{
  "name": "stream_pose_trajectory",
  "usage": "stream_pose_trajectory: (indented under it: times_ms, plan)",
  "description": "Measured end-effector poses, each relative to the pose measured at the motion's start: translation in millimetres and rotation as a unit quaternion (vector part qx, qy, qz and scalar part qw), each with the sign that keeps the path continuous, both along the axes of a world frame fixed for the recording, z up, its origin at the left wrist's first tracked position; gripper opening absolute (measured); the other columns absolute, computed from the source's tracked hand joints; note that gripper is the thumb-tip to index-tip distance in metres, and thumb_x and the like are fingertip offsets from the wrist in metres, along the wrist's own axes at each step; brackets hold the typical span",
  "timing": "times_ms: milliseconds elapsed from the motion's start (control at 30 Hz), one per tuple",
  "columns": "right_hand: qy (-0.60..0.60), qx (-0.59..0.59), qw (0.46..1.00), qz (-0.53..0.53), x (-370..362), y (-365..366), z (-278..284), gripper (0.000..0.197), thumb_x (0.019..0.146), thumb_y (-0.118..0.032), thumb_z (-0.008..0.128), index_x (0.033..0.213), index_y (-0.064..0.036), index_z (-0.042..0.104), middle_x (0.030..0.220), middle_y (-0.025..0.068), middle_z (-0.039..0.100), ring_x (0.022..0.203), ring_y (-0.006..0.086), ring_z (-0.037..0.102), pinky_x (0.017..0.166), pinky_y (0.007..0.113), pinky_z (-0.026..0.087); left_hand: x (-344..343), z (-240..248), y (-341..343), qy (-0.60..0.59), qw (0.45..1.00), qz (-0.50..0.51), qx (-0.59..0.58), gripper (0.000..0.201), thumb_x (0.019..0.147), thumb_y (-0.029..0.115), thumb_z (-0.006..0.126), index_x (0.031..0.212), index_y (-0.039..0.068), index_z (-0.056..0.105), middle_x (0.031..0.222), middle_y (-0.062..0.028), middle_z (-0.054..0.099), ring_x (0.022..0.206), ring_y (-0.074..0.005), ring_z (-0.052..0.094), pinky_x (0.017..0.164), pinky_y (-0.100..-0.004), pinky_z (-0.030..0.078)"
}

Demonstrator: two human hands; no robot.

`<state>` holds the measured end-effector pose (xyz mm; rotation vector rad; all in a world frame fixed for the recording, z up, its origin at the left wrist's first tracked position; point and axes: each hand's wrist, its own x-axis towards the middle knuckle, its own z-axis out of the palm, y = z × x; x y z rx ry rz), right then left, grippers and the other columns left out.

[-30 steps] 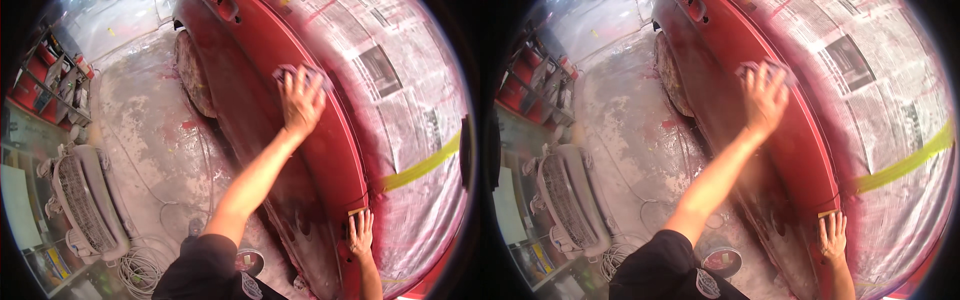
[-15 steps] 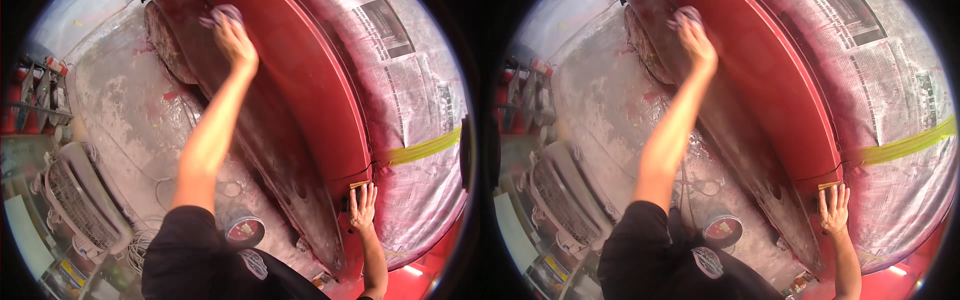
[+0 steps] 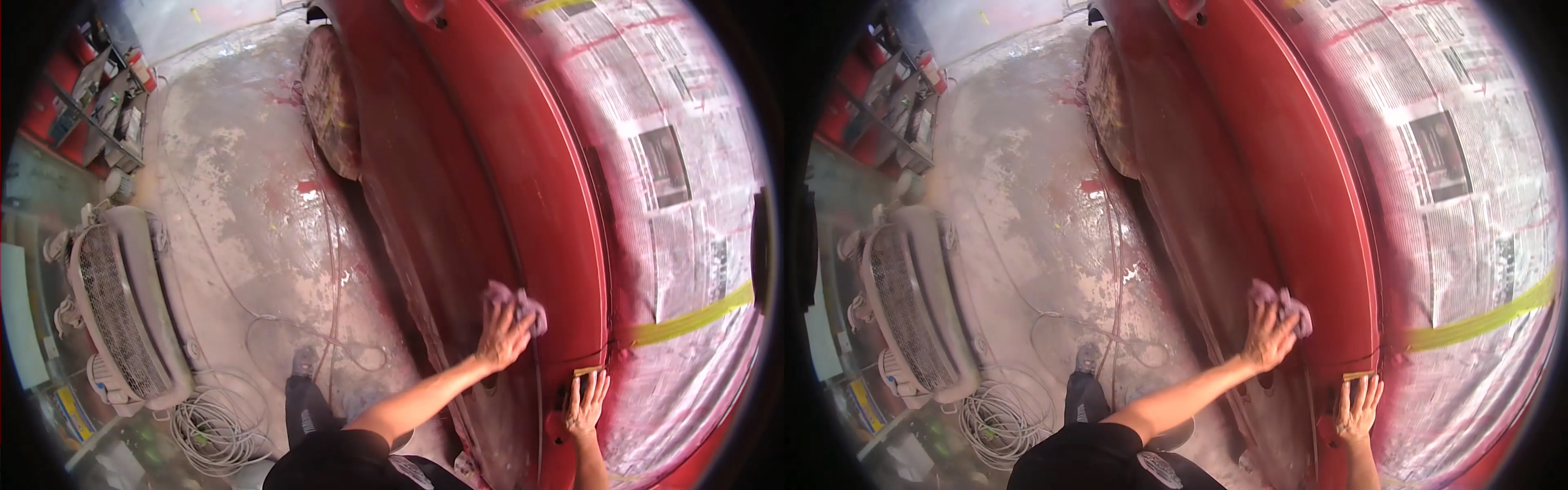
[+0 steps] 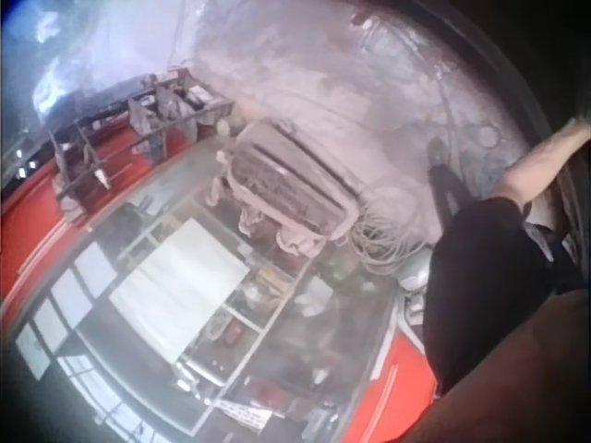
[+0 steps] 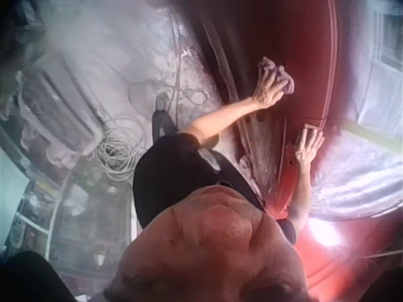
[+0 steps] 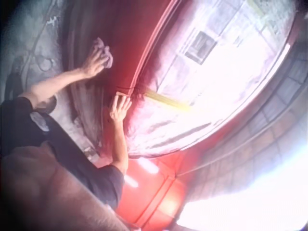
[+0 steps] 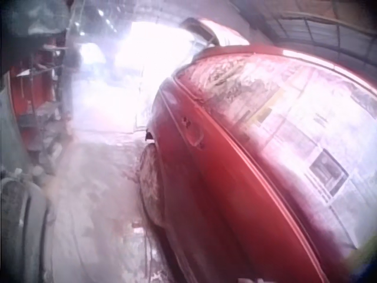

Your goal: The person sands a red car door with a sanding block, repeatedly dipping it into a bucket of water and wiping the surface with a cloth. The person works on the door's flat panels and edges, occasionally wiping away residue.

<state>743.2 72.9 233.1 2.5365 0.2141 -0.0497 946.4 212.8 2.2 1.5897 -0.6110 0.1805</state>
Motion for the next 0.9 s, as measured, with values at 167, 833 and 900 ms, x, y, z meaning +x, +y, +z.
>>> stream_pose_trajectory:
  times_ms: [167,833,900]
  plan:
    - [0.006,-0.013,1.000,0.007,-6,-7,-4,0.059,0.099,-0.016,0.057,0.155,-0.0053,0.043,0.162,0.0335,0.033,0.145,0.0645,0.033,0.115,0.080,0.031,253,26,30,0.032,0.981,0.185,-0.044,0.051,0.100,0.022,0.058,0.146,0.002,0.059,0.156,-0.0359,0.040,0.140,-0.0586,0.039,0.119,-0.0657,0.030]
    - [0.030,-0.040,0.999,0.002,-69,-23,-21,0.044,0.103,-0.018,0.046,0.143,-0.0006,0.049,0.157,0.0393,0.034,0.141,0.0703,0.033,0.104,0.088,0.033,858,-34,140,-0.246,0.880,0.333,0.234,0.060,0.110,0.011,0.031,0.168,0.002,0.017,0.167,-0.0284,0.031,0.153,-0.0455,0.032,0.126,-0.0520,0.028]
    - [0.052,-0.024,0.998,-0.027,-46,-6,6,0.041,0.102,-0.016,0.050,0.141,-0.0027,0.048,0.153,0.0401,0.036,0.141,0.0691,0.035,0.104,0.088,0.034,776,-59,105,-0.136,0.905,0.321,0.245,0.065,0.107,0.007,0.029,0.169,0.004,0.009,0.168,-0.0278,0.030,0.153,-0.0460,0.031,0.127,-0.0531,0.025]
